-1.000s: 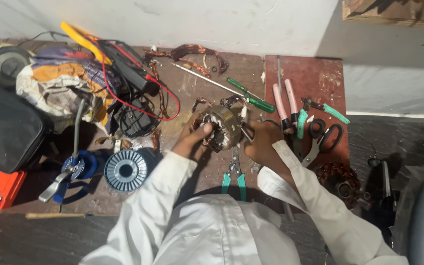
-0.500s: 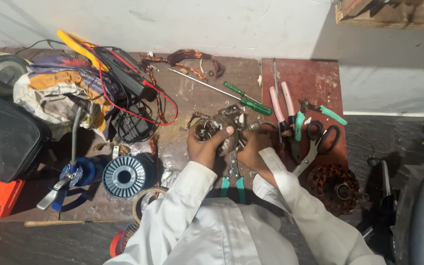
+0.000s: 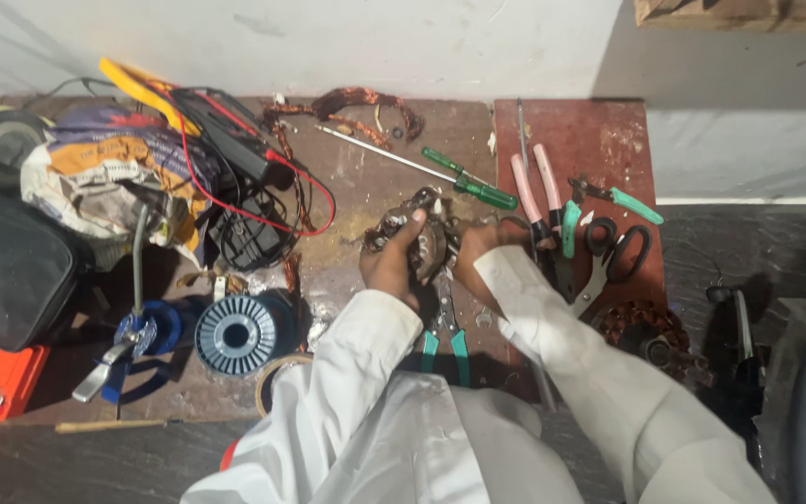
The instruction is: The person uses pliers and a hammer to remove copper windings from a cylindrical metal component on a workbench. They repeatedly strike the component to loosen the windings and pull them out with pliers, placing the removed pieces on the table.
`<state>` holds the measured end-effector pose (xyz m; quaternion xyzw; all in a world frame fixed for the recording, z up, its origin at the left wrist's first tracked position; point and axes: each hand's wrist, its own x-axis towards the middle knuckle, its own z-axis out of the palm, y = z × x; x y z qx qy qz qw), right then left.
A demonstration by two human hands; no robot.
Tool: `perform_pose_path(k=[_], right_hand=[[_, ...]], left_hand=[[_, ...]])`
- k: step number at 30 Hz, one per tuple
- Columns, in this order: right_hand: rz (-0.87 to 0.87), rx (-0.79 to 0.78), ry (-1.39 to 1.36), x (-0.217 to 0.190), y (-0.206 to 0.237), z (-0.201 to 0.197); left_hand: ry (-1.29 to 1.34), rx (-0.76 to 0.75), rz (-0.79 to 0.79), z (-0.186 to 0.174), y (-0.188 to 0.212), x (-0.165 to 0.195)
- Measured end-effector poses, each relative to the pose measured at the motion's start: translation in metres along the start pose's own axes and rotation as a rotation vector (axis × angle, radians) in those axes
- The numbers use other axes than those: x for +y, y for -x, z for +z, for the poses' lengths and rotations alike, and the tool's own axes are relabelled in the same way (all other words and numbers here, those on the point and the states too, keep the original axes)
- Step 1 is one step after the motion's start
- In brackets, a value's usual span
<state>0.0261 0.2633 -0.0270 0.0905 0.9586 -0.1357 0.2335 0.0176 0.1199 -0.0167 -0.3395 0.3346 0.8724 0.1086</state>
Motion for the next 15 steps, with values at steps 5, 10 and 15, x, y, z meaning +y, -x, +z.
perform_pose_path(k=[5,10,15], right_hand=[[-0.039,-0.089,0.181,0.008,-0.042,0.013],[-0.196,-0.053,0.347,0.01,-0.056,-0.005],[-0.223,0.012,0.301,0.003,-0.053,-0.03]], left_hand=[[-0.055,0.175,-0.148,-0.005,-0.009,0.005],[-0.067,0.168,-0.192,0.007,-0.03,0.005],[-0.204,0.157,-0.253,0.009,-0.068,0.009]])
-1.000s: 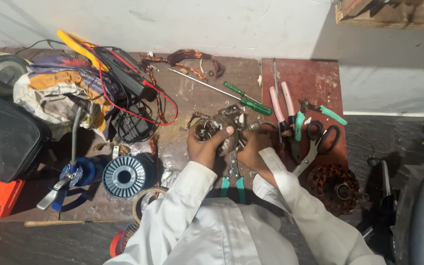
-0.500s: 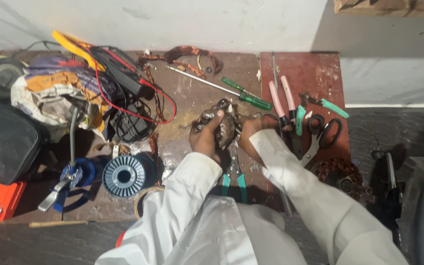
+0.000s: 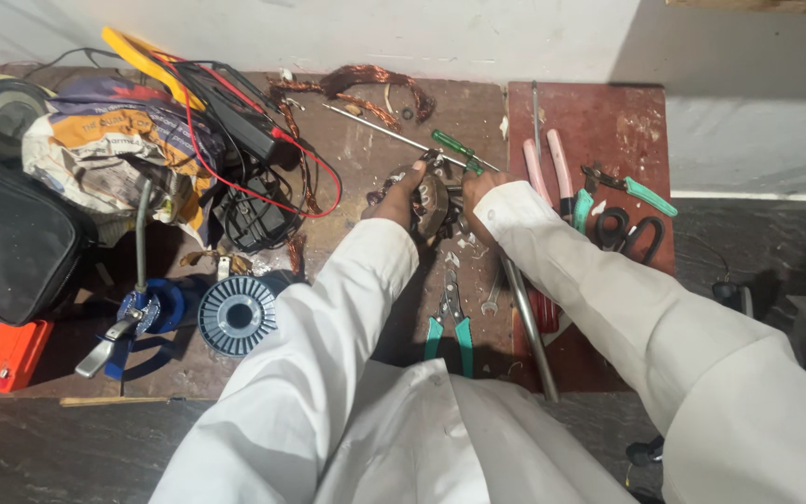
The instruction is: The person uses pliers and a hammer to remove copper windings from a cylindrical metal component on a workbench. They repeatedly strike the component to loosen the windings and pull them out with pliers, placing the removed pieces on the table.
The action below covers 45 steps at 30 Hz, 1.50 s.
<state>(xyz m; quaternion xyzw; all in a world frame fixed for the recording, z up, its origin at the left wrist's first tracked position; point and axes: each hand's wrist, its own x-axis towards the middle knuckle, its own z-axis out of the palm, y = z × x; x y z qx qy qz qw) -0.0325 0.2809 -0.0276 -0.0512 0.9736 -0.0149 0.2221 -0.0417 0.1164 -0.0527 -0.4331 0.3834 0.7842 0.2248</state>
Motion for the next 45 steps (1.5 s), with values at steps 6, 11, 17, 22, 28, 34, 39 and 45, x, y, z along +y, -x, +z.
perform_pose_path(k=[6,11,17,22,28,34,39,45], right_hand=[[-0.108,0.079,0.076,-0.005,-0.001,-0.003],[-0.124,0.126,0.06,-0.014,0.002,-0.013],[-0.08,0.152,-0.01,-0.033,0.041,-0.034],[-0.108,0.523,-0.036,-0.048,0.09,-0.023],[-0.05,0.482,-0.157,-0.055,0.111,-0.006],[0.032,0.489,-0.207,-0.062,0.118,0.016],[0.113,0.467,-0.313,-0.071,0.121,0.034],[0.19,0.341,-0.244,-0.076,0.123,0.034]], left_hand=[[-0.048,-0.394,-0.121,-0.002,-0.044,0.013],[-0.07,-0.285,-0.077,-0.025,-0.031,0.009],[0.021,-0.394,0.102,-0.062,-0.003,0.005],[-0.059,-0.416,0.345,-0.11,-0.008,0.002],[-0.469,-0.405,0.542,-0.123,-0.022,-0.006],[-0.826,-0.415,0.841,-0.131,-0.004,-0.006],[-0.959,-0.453,0.929,-0.132,0.016,0.008],[-1.375,-0.273,1.209,-0.123,0.038,0.011]])
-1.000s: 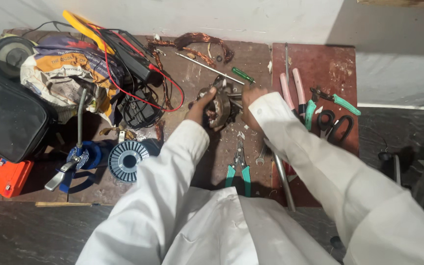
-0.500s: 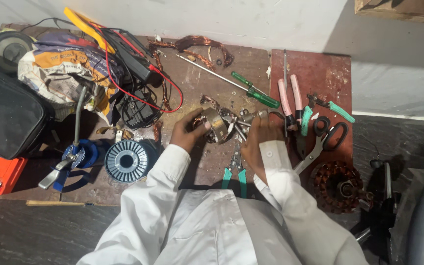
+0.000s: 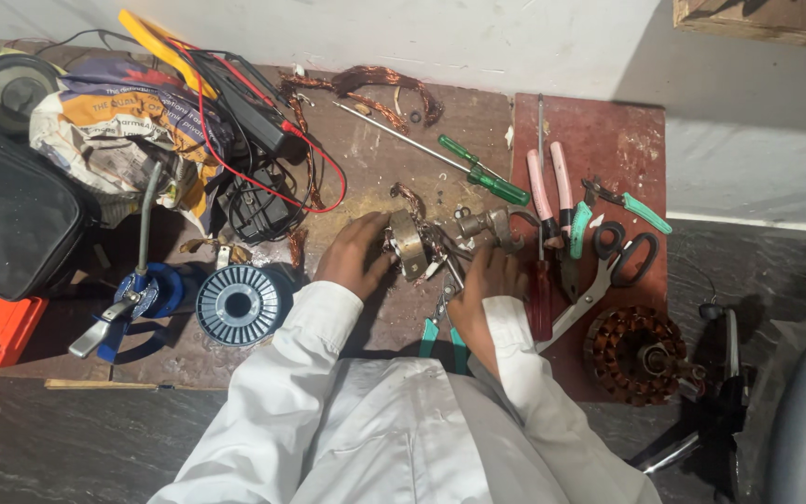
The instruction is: The person uses pliers and a hammer to remove copper windings from a cylindrical metal component on a workbench. They repeatedly strike the component to loosen the windings and pull them out with pliers, placing the removed pieces on the table.
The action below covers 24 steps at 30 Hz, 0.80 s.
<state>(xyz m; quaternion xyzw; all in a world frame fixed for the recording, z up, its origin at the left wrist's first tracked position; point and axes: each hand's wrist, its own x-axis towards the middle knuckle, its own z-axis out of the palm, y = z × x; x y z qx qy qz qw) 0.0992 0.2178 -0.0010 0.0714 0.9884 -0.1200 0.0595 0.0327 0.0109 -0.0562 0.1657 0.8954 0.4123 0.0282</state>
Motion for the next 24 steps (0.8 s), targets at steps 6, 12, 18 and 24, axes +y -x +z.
perform_pose_path(k=[6,12,18,24], right_hand=[[0.0,-0.126,-0.164,-0.009,0.009,0.004],[0.054,-0.225,-0.125,0.015,0.015,0.041],[0.356,-0.629,-1.073,0.032,0.008,0.049],[0.295,-0.593,-0.802,0.043,0.018,0.039]], left_hand=[[-0.173,-0.002,0.086,0.003,-0.003,0.005],[-0.231,-0.046,0.13,0.01,-0.005,0.0],[-0.123,-0.121,-0.001,-0.004,-0.005,0.016],[-0.088,-0.316,-0.018,-0.036,-0.016,0.038]])
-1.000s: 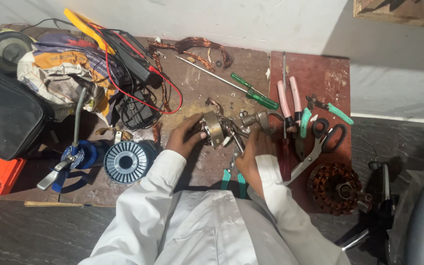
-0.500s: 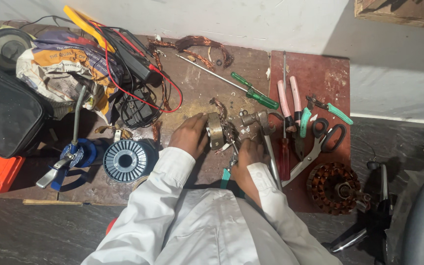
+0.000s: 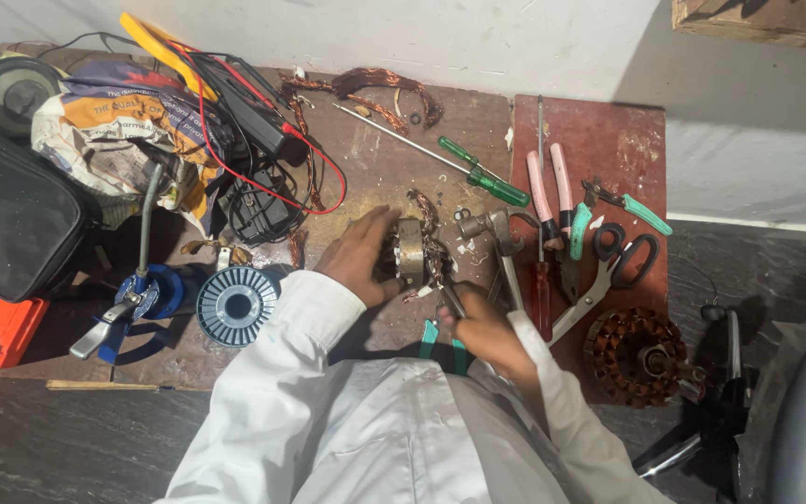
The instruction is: The person uses pliers and a hammer to remove copper windings from a cylindrical metal component on a workbench. They repeatedly strike the component to loosen the windings and pull them out with pliers, placing the removed pieces on the table.
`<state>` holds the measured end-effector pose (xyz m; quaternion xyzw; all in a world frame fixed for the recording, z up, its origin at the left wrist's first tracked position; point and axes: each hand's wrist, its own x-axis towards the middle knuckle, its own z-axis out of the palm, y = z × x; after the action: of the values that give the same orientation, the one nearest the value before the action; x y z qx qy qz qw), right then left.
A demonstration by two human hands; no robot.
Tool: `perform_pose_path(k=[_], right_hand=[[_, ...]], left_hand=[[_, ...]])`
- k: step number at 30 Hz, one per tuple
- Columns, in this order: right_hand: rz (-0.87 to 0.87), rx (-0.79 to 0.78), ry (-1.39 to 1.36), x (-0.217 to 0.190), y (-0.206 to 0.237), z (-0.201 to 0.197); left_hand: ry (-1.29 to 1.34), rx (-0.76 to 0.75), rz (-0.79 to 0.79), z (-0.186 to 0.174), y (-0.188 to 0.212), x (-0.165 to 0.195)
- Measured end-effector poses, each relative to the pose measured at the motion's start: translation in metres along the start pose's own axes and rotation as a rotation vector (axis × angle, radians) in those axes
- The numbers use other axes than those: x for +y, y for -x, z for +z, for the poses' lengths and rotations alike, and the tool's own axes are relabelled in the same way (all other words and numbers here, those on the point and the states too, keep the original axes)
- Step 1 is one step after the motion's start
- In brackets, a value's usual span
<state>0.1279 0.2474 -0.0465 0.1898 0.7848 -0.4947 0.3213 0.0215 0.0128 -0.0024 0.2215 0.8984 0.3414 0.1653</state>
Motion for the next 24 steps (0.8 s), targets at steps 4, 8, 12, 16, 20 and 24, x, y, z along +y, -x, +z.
perform_pose_path(k=[4,8,12,16,20,24], right_hand=[[-0.582,0.282,0.434,0.014,0.003,-0.004],[-0.048,-0.071,-0.117,0.016,0.004,-0.019],[0.106,-0.15,-0.375,0.01,0.009,-0.027],[-0.203,0.003,-0.07,0.011,0.011,-0.023],[-0.579,0.307,0.305,0.017,0.009,-0.013],[-0.533,0.508,0.539,0.011,0.016,-0.005]], left_hand=[[-0.139,-0.077,0.055,-0.005,-0.017,0.008],[-0.188,-0.118,0.124,0.006,-0.034,0.014],[-0.276,-0.128,0.041,0.017,-0.043,0.019],[-0.232,-0.043,-0.174,0.028,-0.036,0.023],[-0.097,0.154,-0.305,0.043,-0.026,0.028],[-0.071,0.144,-0.322,0.049,-0.025,0.027]])
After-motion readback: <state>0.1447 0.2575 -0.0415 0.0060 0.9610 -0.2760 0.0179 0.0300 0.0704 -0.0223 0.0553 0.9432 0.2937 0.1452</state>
